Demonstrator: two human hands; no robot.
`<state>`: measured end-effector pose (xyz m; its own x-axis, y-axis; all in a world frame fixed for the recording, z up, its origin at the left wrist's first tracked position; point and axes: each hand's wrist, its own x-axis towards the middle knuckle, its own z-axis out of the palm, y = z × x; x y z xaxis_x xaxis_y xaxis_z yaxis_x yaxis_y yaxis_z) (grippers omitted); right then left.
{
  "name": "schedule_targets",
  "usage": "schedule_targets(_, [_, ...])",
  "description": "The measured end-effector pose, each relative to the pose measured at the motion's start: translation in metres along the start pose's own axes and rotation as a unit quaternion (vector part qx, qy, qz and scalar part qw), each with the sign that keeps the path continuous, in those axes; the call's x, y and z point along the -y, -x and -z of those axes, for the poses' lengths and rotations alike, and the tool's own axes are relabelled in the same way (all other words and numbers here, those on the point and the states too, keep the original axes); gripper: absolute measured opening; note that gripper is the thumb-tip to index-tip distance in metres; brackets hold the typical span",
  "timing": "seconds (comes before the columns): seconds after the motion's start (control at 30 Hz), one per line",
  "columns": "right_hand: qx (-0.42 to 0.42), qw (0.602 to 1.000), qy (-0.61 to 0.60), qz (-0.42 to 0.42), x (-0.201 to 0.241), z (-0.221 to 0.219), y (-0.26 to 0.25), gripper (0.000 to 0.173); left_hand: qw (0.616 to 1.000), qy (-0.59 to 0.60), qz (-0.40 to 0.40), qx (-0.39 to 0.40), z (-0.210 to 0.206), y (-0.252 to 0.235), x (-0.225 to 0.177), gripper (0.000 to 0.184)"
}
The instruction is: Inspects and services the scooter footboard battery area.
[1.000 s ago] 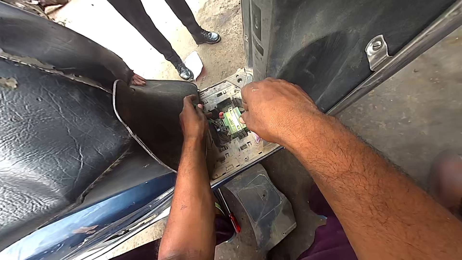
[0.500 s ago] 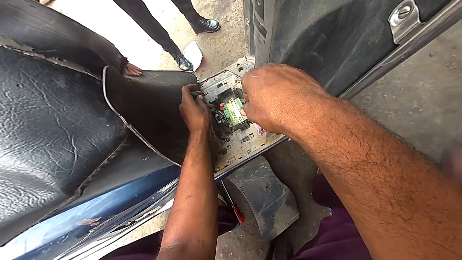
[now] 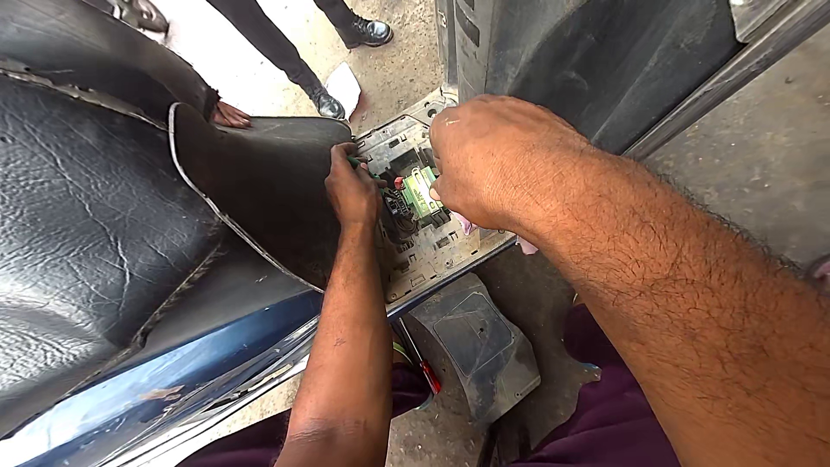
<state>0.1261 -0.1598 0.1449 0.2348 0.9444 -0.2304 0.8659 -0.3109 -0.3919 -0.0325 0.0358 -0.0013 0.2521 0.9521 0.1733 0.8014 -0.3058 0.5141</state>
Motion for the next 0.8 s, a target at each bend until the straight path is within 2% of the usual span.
schedule_targets(0.8, [0.01, 1.0, 0.005, -0.01, 0.0029, 0.0002, 0.0, 0.018, 1.0, -0.003, 0.019, -0.006, -0.0029, 0.0018, -0.0033, 0.03])
